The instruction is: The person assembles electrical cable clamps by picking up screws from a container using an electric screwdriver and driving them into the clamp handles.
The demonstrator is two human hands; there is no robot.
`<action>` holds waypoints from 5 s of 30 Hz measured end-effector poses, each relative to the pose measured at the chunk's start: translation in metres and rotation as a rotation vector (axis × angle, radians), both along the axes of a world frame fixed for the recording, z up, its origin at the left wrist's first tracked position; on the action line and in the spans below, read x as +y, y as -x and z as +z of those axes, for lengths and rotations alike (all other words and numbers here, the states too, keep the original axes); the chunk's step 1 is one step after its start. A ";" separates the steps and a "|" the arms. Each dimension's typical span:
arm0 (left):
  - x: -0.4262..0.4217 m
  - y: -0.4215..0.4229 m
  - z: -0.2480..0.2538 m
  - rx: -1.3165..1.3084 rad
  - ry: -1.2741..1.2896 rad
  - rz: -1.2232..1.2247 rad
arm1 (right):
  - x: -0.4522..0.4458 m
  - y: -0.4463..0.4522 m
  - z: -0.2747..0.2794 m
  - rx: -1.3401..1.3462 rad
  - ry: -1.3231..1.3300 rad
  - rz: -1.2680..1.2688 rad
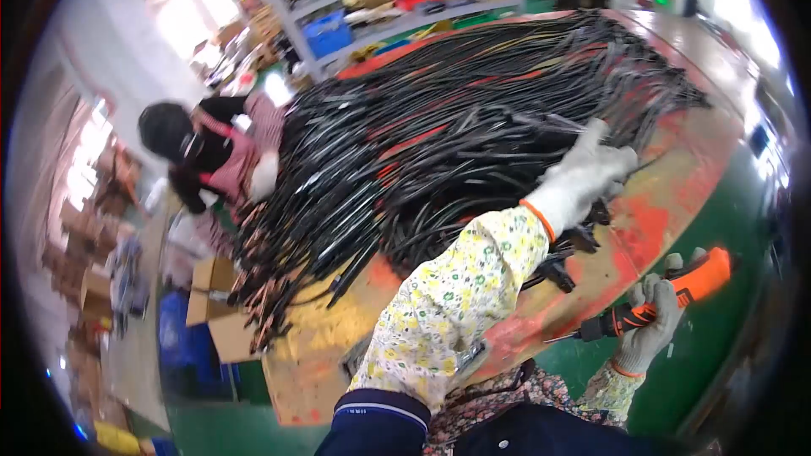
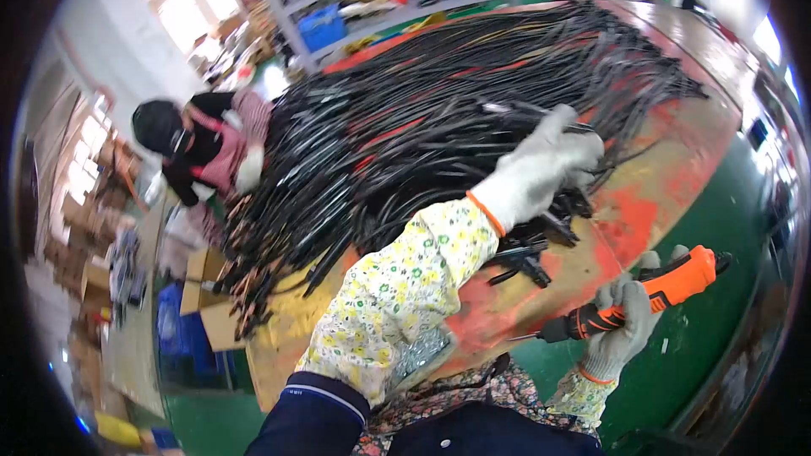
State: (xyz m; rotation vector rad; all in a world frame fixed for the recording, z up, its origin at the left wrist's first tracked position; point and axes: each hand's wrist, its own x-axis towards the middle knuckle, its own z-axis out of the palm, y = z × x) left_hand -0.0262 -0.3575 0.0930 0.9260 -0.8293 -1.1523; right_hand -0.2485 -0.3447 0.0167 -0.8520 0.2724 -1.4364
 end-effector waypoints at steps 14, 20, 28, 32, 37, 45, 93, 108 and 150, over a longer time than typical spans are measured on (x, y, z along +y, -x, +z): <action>0.408 -0.023 -0.137 -0.640 -0.829 0.978 | 0.147 -0.158 -0.035 0.801 0.766 0.917; 0.541 -0.028 -0.163 -1.176 -1.415 0.956 | 0.160 -0.170 -0.056 1.184 1.267 0.517; 0.539 -0.078 -0.172 -1.446 -1.686 0.650 | 0.184 -0.220 0.008 0.945 1.698 0.421; 0.557 -0.088 -0.181 -1.525 -1.734 0.490 | 0.198 -0.287 -0.011 0.877 2.027 0.406; 0.570 -0.086 -0.123 -1.456 -1.593 0.658 | 0.210 -0.370 -0.044 1.230 2.396 0.402; 0.579 -0.138 -0.056 -1.579 -1.329 1.056 | 0.183 -0.397 -0.031 1.446 2.012 0.470; 0.469 0.008 -0.060 0.056 -0.413 0.993 | 0.232 -0.275 0.036 0.450 1.018 0.962; 0.401 0.001 -0.071 -1.094 -0.271 1.322 | 0.246 -0.282 0.031 0.269 -0.391 1.539; 0.402 0.003 -0.173 0.563 0.034 1.040 | 0.170 -0.166 -0.022 0.327 0.098 1.177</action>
